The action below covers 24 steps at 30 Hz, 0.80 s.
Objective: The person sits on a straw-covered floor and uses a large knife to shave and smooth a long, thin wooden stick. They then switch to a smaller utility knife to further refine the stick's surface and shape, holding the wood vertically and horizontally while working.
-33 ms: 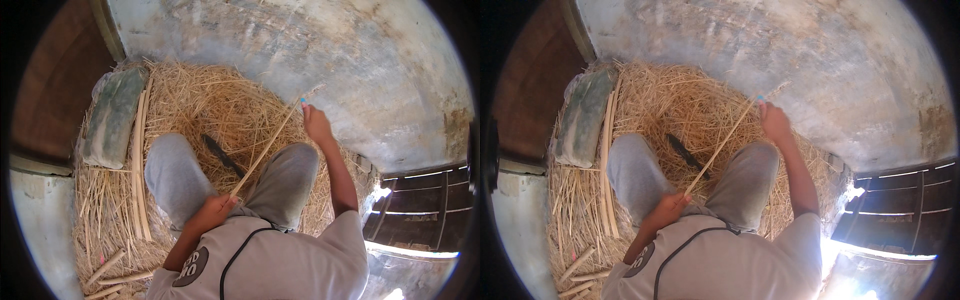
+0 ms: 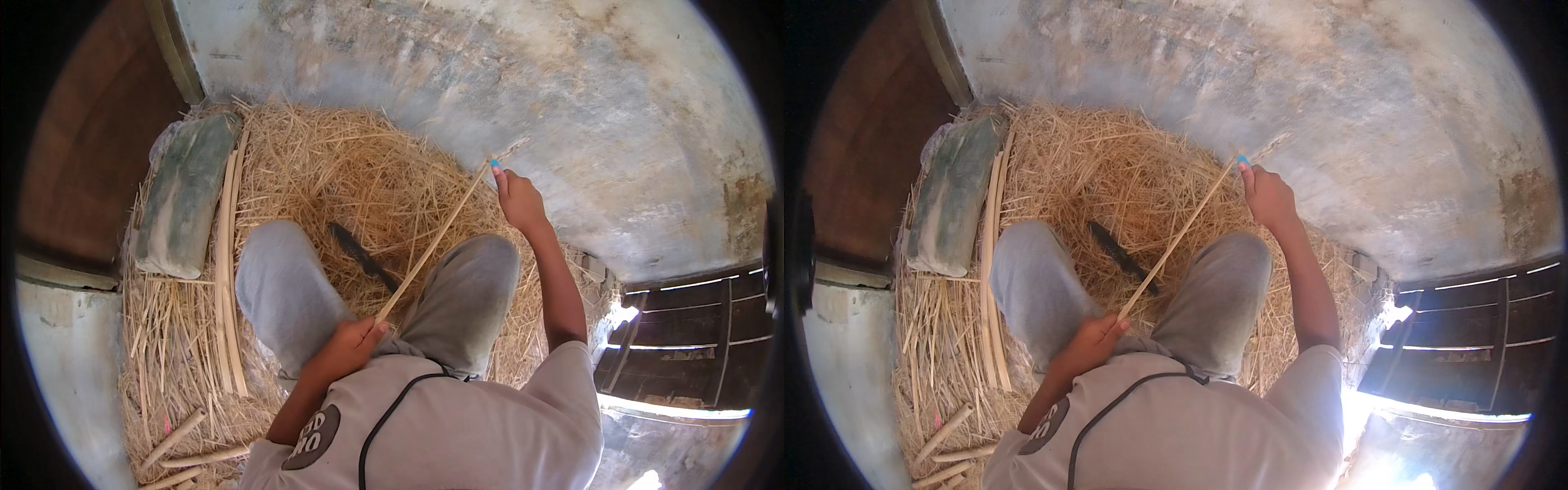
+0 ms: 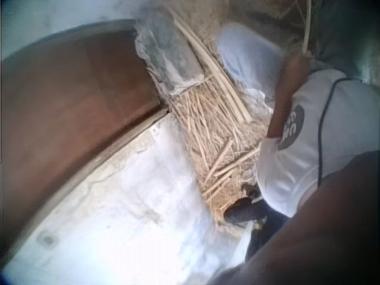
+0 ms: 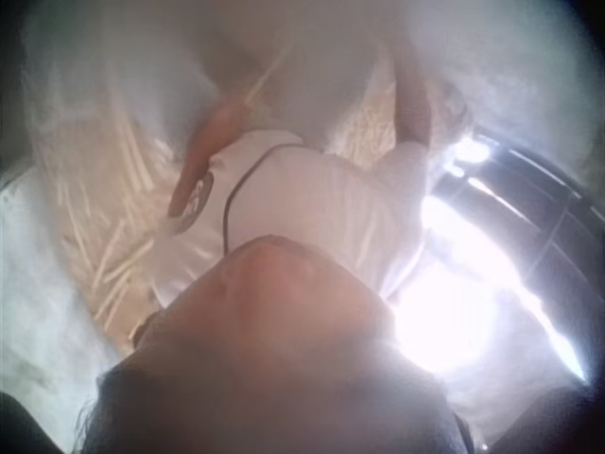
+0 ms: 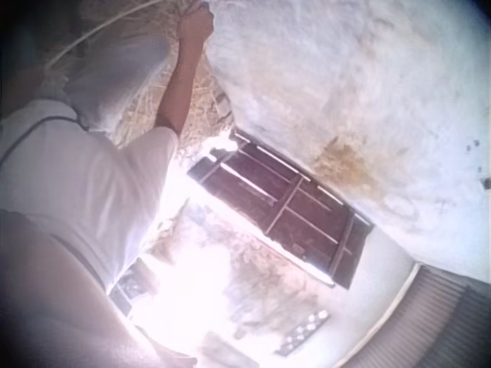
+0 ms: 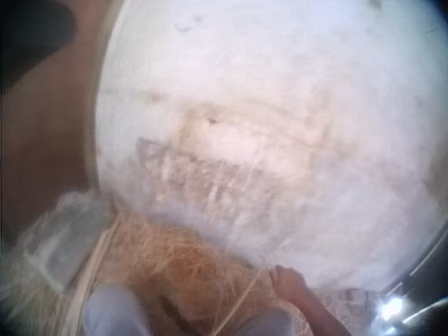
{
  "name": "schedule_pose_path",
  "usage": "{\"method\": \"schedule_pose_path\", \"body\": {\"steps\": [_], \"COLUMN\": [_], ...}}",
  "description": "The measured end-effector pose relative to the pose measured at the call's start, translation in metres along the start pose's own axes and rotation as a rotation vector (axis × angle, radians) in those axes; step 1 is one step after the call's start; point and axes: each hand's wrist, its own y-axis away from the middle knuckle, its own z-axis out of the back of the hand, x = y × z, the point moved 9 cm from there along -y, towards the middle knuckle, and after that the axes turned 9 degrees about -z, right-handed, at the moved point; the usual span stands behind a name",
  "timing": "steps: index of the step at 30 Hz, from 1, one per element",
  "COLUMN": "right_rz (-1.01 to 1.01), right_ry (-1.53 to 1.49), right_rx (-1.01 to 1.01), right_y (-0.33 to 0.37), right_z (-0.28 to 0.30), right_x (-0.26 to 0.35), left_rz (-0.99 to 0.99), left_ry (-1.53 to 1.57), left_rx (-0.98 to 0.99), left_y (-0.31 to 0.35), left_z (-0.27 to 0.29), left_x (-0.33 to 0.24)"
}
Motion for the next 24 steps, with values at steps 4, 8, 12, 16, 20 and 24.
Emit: {"method": "schedule_pose_path", "body": {"steps": [4, 8, 12, 16, 20, 24], "right_rz": [0.081, 0.162, 0.300, -0.065, -0.079, 0.005], "right_ry": [-0.171, -0.651, -1.142, -0.587, -0.819, -1.147], "right_rx": [-0.079, -0.047, 0.049, 0.221, 0.494, 0.509], "right_y": [-0.006, -0.015, -0.017, -0.102, -0.063, -0.044], "right_z": [0.014, 0.023, 0.058, -0.065, -0.093, -0.058], "right_x": [0.010, 0.028, 0.071, -0.011, 0.034, 0.059], "left_rz": [-0.019, 0.063, 0.141, 0.142, 0.213, 0.217], "left_ry": [0.029, 0.208, 0.419, 0.526, 0.469, 0.523], "left_rx": [-0.016, -0.078, -0.124, -0.097, -0.148, -0.130], "left_y": [-0.005, -0.003, -0.002, -0.007, 0.000, -0.006], "left_z": [-0.001, 0.004, 0.010, -0.005, 0.002, -0.004], "left_x": [-0.001, 0.018, 0.029, 0.032, 0.030, 0.040]}}
